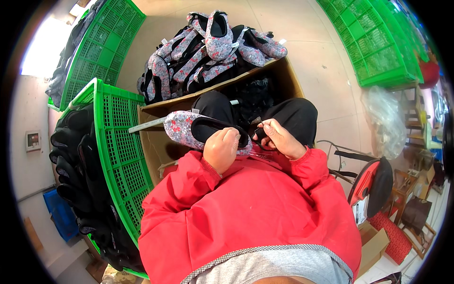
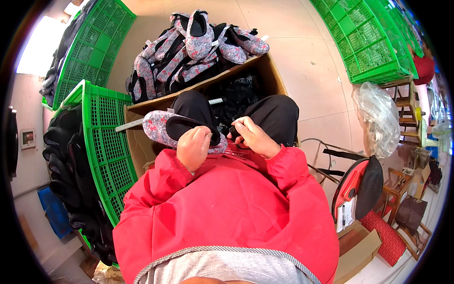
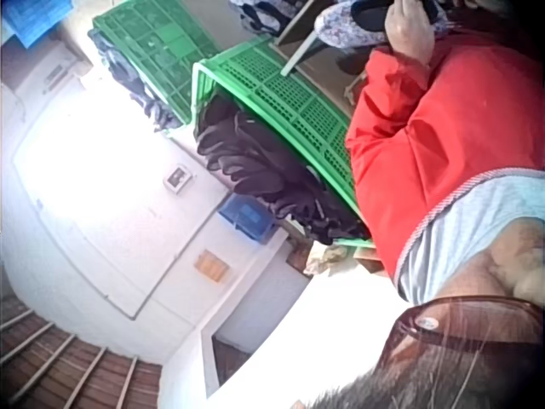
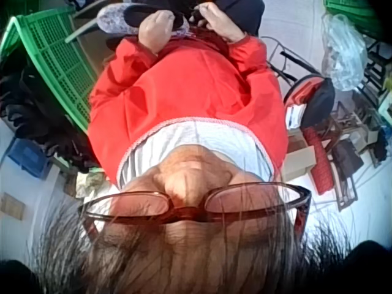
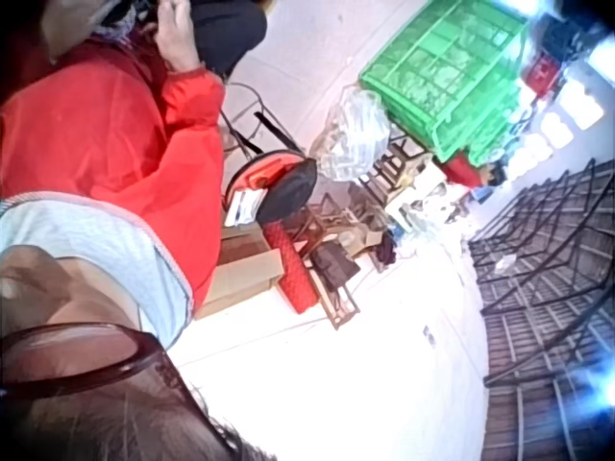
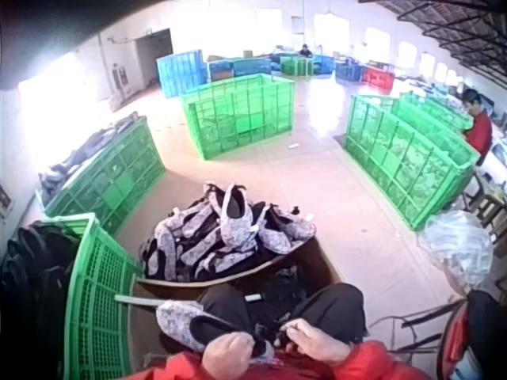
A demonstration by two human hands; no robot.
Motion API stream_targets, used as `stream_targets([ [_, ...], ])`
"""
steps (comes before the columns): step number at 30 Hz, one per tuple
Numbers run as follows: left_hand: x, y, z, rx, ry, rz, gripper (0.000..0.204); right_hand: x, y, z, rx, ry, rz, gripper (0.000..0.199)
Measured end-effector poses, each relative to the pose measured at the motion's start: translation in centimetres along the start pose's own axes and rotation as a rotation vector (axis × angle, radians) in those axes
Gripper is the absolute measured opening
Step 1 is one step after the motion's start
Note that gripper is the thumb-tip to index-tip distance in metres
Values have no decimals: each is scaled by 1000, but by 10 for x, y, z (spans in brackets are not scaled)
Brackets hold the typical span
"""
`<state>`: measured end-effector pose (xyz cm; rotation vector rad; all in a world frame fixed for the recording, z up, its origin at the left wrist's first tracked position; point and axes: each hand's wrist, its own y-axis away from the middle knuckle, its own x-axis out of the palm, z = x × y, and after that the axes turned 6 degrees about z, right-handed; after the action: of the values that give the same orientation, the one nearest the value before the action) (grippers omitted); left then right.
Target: The person sits cross-legged and uses pliers to manipulate the heel area of a floral-patterned slip-on shoe. They briefly pause to read a notebook and write on a paper before resuming the repair work on the shoe.
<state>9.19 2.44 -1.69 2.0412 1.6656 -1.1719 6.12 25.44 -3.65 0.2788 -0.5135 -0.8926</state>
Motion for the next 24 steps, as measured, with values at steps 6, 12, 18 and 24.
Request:
stream_targets([
  [6, 18, -2, 8, -49, 28, -25, 9, -2, 11, 4, 79, 10, 26, 28],
  [12, 27, 0, 12, -80, 11, -29, 8, 13, 17, 11, 105, -275, 47, 28],
  [18, 30, -1, 12, -65, -1, -24, 8, 26, 14, 6, 188, -392, 49, 33],
  [24, 33, 3, 16, -58, 3, 1, 8, 32, 8, 3, 232, -470, 3, 26],
])
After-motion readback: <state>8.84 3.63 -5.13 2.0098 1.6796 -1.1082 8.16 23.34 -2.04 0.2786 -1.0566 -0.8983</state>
